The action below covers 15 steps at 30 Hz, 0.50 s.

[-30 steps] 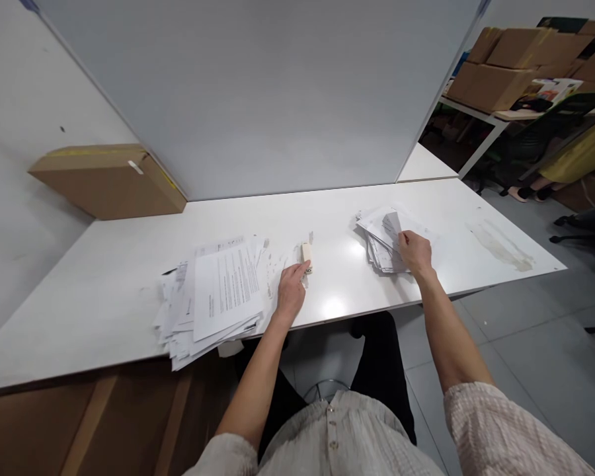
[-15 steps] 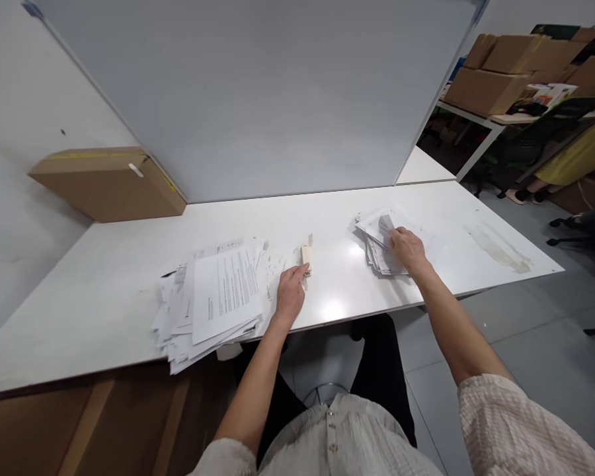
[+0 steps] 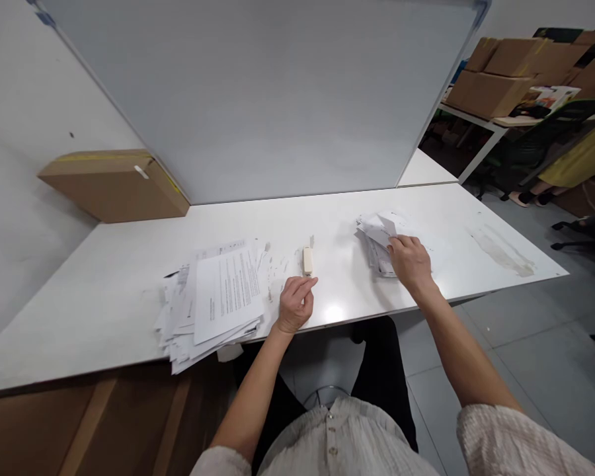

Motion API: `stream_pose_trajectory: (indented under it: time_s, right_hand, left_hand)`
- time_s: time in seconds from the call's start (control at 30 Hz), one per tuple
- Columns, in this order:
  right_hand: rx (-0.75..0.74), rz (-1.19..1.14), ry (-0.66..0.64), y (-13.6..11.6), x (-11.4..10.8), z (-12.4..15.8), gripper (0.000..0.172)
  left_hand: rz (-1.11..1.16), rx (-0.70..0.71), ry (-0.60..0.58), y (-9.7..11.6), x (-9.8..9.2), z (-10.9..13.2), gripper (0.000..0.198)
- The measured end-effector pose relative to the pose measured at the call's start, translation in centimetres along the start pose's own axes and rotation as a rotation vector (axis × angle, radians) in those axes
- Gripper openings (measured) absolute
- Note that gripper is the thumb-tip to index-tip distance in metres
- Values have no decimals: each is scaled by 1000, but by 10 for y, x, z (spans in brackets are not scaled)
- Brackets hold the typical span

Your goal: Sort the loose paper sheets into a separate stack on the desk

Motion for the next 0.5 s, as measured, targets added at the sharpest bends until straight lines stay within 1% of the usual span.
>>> stream_pose_trajectory:
  time_s: [0.03, 0.07, 0.13, 0.17, 0.2, 0.23, 0.3, 0.37, 0.4, 0.43, 0.47, 0.5]
  right_hand:
    - [-68, -73, 47, -11, -14, 16, 30]
    - [-162, -171, 70, -24, -28, 33, 29]
    - [-380, -415, 42, -51, -50, 65, 26]
    - [-458, -530, 13, -61, -59, 79, 24]
    - [-508, -630, -17, -68, -65, 89, 23]
    - [-528, -711, -43, -72, -68, 95, 23]
    - [-509, -830, -118, -69, -64, 95, 19]
    - [-443, -927, -234, -55, -47, 80, 19]
    - [-374, -950, -260, -43, -35, 68, 22]
    - [-281, -941, -255, -27, -23, 54, 26]
    - [-156, -888, -191, -8, -13, 39, 31]
    - [-27, -771, -109, 12, -5, 25, 33]
  left_hand:
    - [101, -68, -9, -2, 3, 1, 33]
    - [230, -151, -24, -4, 7, 2, 41]
    - [561, -304, -87, -7, 22, 5, 64]
    - [733, -357, -133, -5, 30, 7, 73]
    - [891, -394, -181, -2, 39, 8, 75]
    - [1021, -426, -221, 2, 45, 10, 71]
    - [1185, -502, -258, 8, 53, 12, 53]
    - [1228, -589, -225, 7, 55, 13, 39]
    - [1219, -625, -195, 5, 54, 13, 35]
    - [1201, -651, -171, 2, 53, 12, 34]
    - [1180, -669, -149, -1, 51, 12, 34]
    - [1162, -684, -129, -4, 50, 11, 35]
Point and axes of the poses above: each hand's wrist, its own z-axis away from the middle knuckle, its own x-axis out of the palm, y = z × x, the point moved 7 cm from there along -z, towards the middle knuckle, and after that the axes turned 14 degrees about -y, right-handed, at the moved point
